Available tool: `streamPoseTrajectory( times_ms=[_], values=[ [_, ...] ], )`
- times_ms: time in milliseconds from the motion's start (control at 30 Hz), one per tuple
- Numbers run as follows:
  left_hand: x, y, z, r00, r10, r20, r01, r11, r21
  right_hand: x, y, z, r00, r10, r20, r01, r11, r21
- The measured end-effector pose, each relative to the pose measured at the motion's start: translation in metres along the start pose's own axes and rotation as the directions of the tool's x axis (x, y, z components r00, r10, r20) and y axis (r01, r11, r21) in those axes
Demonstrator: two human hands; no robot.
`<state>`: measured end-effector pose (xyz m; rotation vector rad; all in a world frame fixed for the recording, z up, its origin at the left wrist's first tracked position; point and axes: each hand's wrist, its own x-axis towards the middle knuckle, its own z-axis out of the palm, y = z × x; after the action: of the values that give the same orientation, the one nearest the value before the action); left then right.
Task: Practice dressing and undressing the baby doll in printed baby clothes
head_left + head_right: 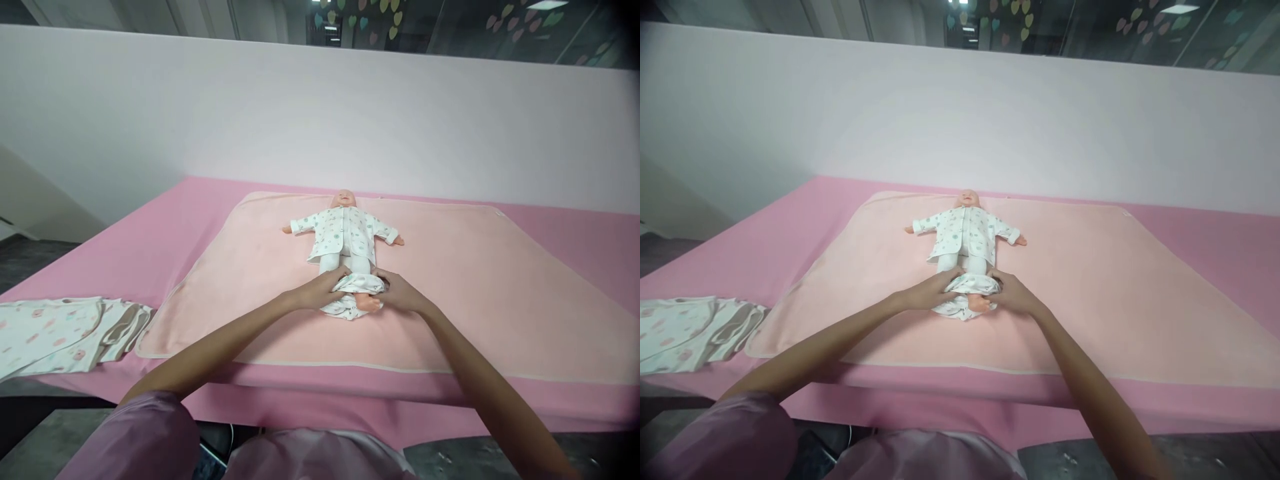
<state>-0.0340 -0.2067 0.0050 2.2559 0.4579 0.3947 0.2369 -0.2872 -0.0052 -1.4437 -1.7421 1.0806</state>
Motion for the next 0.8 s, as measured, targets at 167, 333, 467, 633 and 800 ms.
streamPoseTrajectory(
  times_ms=[167, 333, 467, 633, 800],
  values=[
    [-0.01, -0.002, -0.024, 0.978, 0.104, -0.183, -0.036, 0.939, 0.341, -0.002, -0.017, -0.033, 0.992, 0.001, 0.127, 0.012, 0.995, -0.102],
    [0.016, -0.033, -0.037, 0.876, 0.002, -0.483, 0.274, 0.821, 0.501, 0.033, -0.025, -0.022, 0.961, -0.098, -0.26, -0.011, 0.922, -0.387],
    [0.055, -0.049, -0.035, 0.879, -0.032, -0.476, 0.344, 0.734, 0.586, 0.085, -0.025, 0.002, 0.954, -0.181, -0.241, -0.02, 0.76, -0.65],
    [0.041, -0.07, -0.065, 0.727, -0.256, -0.637, 0.453, 0.876, 0.166, 0.087, 0.001, -0.042, 0.886, -0.127, -0.447, -0.171, 0.806, -0.567],
    [-0.036, -0.114, -0.107, 0.509, -0.569, -0.646, 0.714, 0.698, -0.053, 0.028, 0.067, -0.095, 0.833, 0.224, -0.506, -0.474, 0.761, -0.443]
  ],
)
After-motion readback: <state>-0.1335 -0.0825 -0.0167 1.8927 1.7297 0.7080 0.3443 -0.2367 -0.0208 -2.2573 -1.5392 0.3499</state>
